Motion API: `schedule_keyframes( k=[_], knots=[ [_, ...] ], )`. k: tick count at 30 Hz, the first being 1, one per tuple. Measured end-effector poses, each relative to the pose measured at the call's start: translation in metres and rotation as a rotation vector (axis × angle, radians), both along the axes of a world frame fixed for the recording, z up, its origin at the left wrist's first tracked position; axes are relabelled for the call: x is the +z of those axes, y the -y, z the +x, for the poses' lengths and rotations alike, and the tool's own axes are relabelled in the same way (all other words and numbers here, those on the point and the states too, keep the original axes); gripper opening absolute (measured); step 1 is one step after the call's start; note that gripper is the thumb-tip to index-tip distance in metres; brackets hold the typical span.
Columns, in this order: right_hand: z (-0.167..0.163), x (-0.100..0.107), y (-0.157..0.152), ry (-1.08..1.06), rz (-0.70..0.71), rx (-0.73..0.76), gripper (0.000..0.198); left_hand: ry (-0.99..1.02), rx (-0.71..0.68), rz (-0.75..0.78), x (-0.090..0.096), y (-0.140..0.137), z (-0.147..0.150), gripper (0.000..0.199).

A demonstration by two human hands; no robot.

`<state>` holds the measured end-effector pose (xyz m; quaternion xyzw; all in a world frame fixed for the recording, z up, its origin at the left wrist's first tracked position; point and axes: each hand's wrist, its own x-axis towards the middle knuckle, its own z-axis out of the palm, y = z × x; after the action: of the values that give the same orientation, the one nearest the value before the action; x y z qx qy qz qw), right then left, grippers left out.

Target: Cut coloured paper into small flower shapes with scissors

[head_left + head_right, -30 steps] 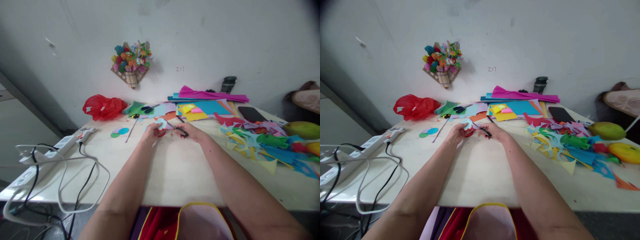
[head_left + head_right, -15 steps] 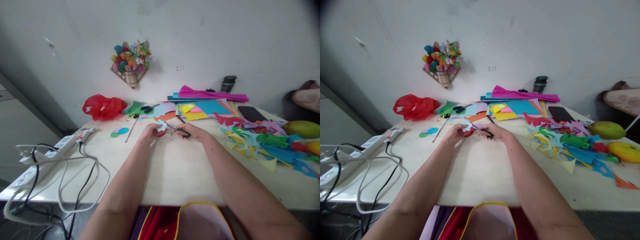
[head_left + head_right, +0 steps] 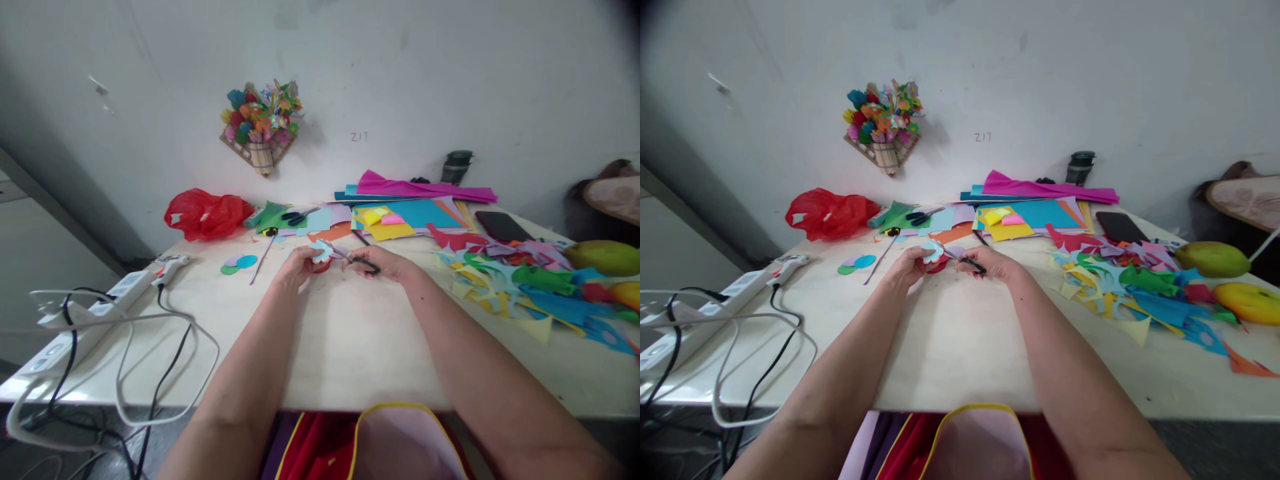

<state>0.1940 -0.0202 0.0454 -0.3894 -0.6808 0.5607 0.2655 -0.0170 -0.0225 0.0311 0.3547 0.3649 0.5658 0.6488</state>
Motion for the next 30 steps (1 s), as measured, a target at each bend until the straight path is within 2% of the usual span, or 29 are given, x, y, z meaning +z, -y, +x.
schedule_keyframes(
  k=[10,22,30],
  knots=[
    [-0.002,-0.002,-0.002,-0.037,-0.024,-0.016,0.022,0.029,0.018,-0.022,0.001,0.0,0.001,0.019],
    [-0.009,-0.004,-0.002,-0.126,-0.074,-0.084,0.011,0.101,0.122,-0.177,0.002,-0.001,0.013,0.015],
    [-0.011,-0.012,-0.006,-0.155,0.003,-0.081,0.022,0.102,0.162,-0.206,0.006,0.003,0.023,0.01]
  ],
)
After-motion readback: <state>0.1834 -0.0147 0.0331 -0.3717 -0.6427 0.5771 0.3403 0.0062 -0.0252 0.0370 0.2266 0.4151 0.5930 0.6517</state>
